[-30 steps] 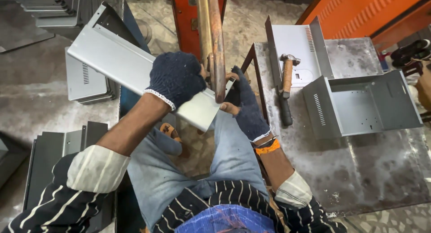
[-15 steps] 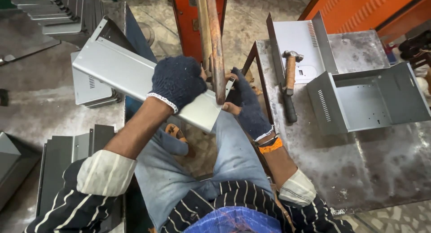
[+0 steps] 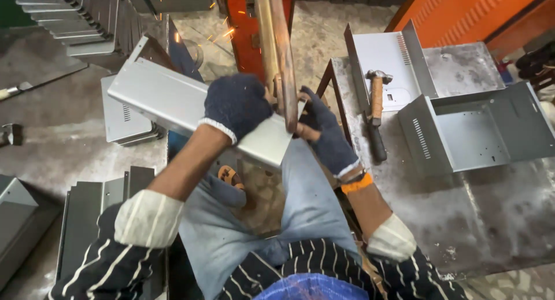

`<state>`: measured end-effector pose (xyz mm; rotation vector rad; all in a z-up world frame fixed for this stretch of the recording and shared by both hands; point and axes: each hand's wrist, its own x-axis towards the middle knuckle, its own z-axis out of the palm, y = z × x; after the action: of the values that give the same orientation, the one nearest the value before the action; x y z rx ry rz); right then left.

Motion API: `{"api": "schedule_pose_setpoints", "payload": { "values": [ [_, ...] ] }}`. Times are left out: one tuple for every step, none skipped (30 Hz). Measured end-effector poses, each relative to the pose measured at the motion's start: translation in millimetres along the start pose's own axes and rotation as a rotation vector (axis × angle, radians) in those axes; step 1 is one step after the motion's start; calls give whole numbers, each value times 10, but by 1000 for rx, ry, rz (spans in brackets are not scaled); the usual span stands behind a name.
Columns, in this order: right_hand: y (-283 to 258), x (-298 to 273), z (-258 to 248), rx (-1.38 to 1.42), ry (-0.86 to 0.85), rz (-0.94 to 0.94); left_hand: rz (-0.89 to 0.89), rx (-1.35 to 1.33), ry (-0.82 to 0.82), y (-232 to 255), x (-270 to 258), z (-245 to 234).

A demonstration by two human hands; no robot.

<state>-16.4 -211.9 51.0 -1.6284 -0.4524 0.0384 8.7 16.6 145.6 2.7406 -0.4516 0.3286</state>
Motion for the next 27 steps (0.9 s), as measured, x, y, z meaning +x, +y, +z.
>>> {"api": "schedule_pose_setpoints", "payload": {
  "values": [
    [19,31,-12,155,-8,69,6,-10,6,3,35,-10],
    [31,69,-25,311,-16,138,13,-20,12,4,76,-27],
    [-48,137,-19,307,-17,126,18,-16,23,-14,137,-14],
    [-125,208,-15,403,-22,131,6,-13,29,-33,204,0],
    [-191,226,-14,501,-24,145,-8,-15,25,-33,238,42],
    [-160,254,-32,498,-23,142,-5,-15,28,-26,278,47],
    [-123,255,-42,551,-24,143,-31,-18,5,-15,293,64],
    [-84,258,-49,604,-25,144,-56,-20,-19,-9,308,82],
    [-61,266,-52,605,-27,146,-60,-20,-20,-10,317,81],
    [-40,276,-54,615,-23,133,-62,-16,-28,-14,327,78],
    [-14,283,-51,628,-19,120,-65,-10,-37,-17,333,74],
    [-13,287,-45,631,-22,122,-69,-7,-39,-19,331,65],
    [-15,279,-47,627,-14,107,-56,-16,-33,-11,335,63],
    [-19,273,-50,623,-7,92,-42,-24,-26,-4,342,60],
    [29,285,-54,627,-4,90,-39,-21,-29,-6,353,59],
    [76,296,-57,601,-4,80,-41,-15,-44,-7,362,58],
    [126,291,-65,573,-5,71,-44,-11,-58,0,356,67],
    [115,269,-49,575,-3,71,-42,-9,-60,-4,342,91],
    [105,238,-26,578,13,87,-43,-12,-58,-9,315,115],
    [91,204,-3,580,28,104,-45,-16,-57,-12,283,138],
    [1,217,12,581,26,98,-44,-12,-52,-2,290,73],
    [-93,228,25,533,33,103,-48,-7,-64,11,297,6],
    [-192,202,15,482,48,114,-48,-9,-82,51,303,-39],
    [0,150,1,478,54,114,-42,-12,-83,56,257,-16],
    [184,127,-9,468,36,106,-36,-10,-95,52,232,-14],
    [367,103,-16,458,19,98,-29,-8,-107,47,203,-14],
    [296,90,5,453,21,89,-22,-7,-99,28,203,14]
  ]
}}
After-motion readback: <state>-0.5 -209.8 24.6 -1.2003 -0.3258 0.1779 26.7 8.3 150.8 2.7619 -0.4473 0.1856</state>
